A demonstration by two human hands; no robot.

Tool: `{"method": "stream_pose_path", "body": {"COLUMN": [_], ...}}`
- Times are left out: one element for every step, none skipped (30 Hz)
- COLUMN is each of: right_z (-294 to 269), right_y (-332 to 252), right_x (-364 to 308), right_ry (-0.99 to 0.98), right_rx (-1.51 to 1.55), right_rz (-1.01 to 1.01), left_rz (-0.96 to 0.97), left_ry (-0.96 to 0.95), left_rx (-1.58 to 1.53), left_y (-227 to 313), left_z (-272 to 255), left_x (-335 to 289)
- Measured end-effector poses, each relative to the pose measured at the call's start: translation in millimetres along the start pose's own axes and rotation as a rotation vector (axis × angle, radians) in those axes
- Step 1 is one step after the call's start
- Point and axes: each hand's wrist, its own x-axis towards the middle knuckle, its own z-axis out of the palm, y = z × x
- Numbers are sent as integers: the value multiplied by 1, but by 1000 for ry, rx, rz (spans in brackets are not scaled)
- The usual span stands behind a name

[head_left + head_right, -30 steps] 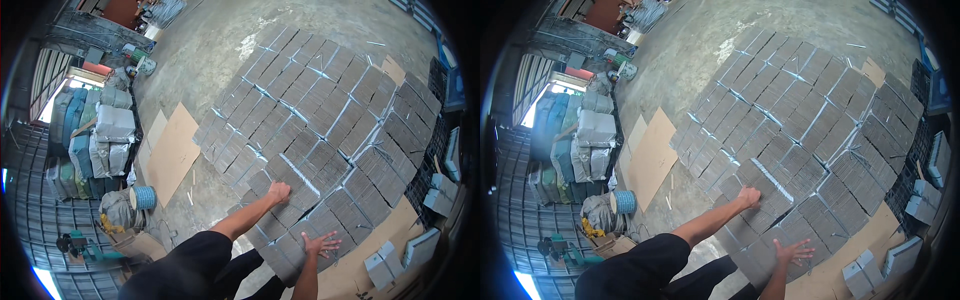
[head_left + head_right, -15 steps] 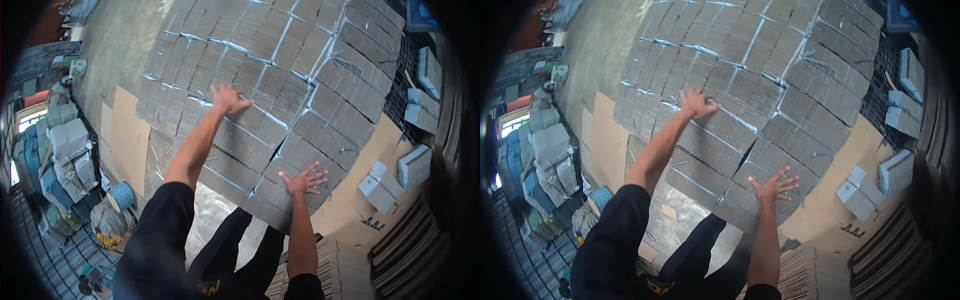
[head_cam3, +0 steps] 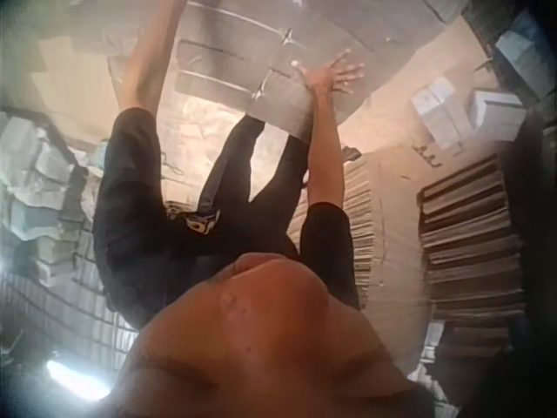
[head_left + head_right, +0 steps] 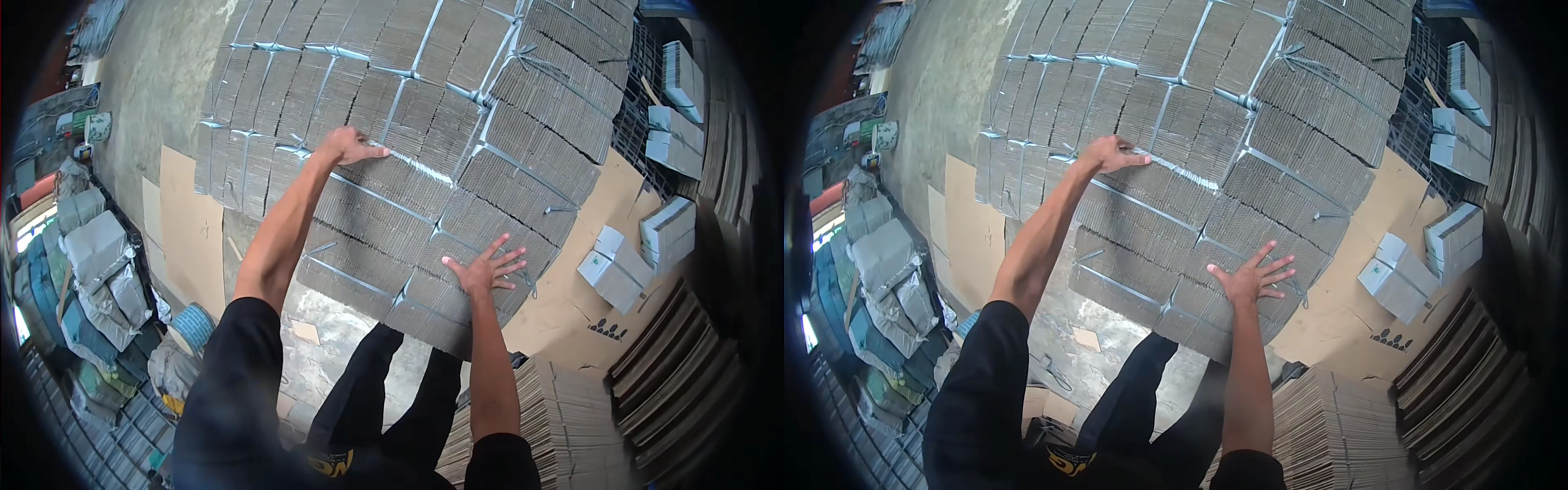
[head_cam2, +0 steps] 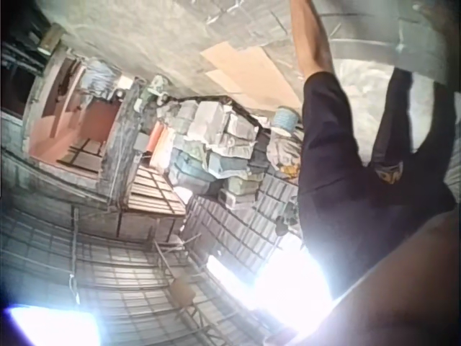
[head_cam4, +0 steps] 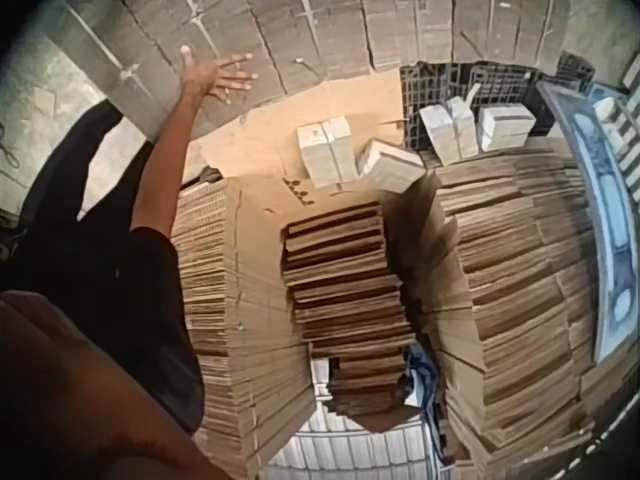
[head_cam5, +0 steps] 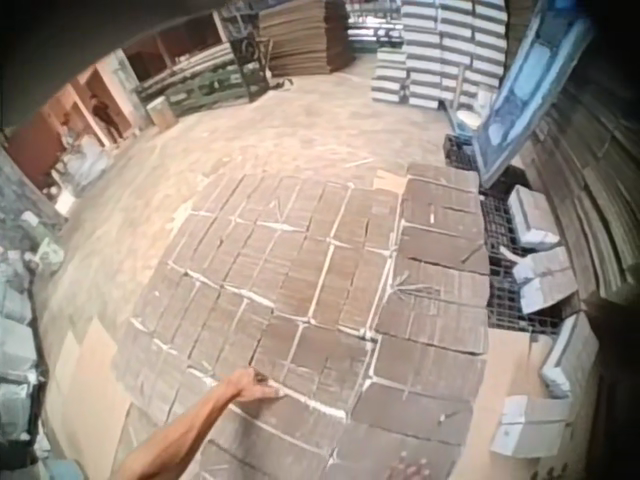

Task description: Organizing and stacking bundles of corrugated board in a factory setting.

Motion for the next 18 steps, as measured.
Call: {"method": "stream_pose_path", "body": {"right_z": [0, 2, 4, 4, 3, 2, 1, 0, -1, -2, -2, -3, -5, -5, -4, -4, -5, -5], "right_y": [0, 0, 0, -2, -3, -2, -2, -3, -4, -5, -6, -7, -6, -7, -9, -8, -7, -5], "right_x": [0, 0, 0, 0, 0, -2, -3, -4, -4, -4, -4, -4, -3, -3, -3, -2, -1, 0], "right_ry": [7, 7, 5, 3, 4, -2, -8, -7, -13, -21, -21, -20, -17, -16, -25, -32, -31, -26], "right_rx": [-1, -8, -7, -3, -6, -9, -11, -10, -12, -13, -11, -7, -5, -5, -16, -29, -31, -31], "right_rz": [-5, -5, -5, -9, -14, -2, 8, 2, 6, 11, 8, 5, 6, 9, 12, 18, 23, 25], "left_rz": [23, 21, 27, 31, 27, 24, 21, 5, 2, 0, -1, 3, 5, 6, 7, 11, 1, -8], "left_ry": [27, 25, 18, 13, 17, 17, 18, 8, 12, 6, 0, 27, 26, 33, 40, 37, 9, -19], "left_rx": [-9, -15, -6, 6, 3, 8, 14, 12, 13, 7, 1, -3, -3, -5, -7, -10, 0, 10], "left_y": [0, -2, -3, -5, -5, -2, -3, -5, -8, -11, -13, -13, -10, -8, -6, -4, -3, -2], "left_z": [1, 1, 0, -3, -4, -2, -1, -1, -1, -1, -1, 3, 3, 3, 3, 2, 0, -2], "left_x": [-1, -1, -1, -2, -3, -4, -5, -6, -8, -9, -10, -10, -10, -9, -8, -8, -7, -7]}}
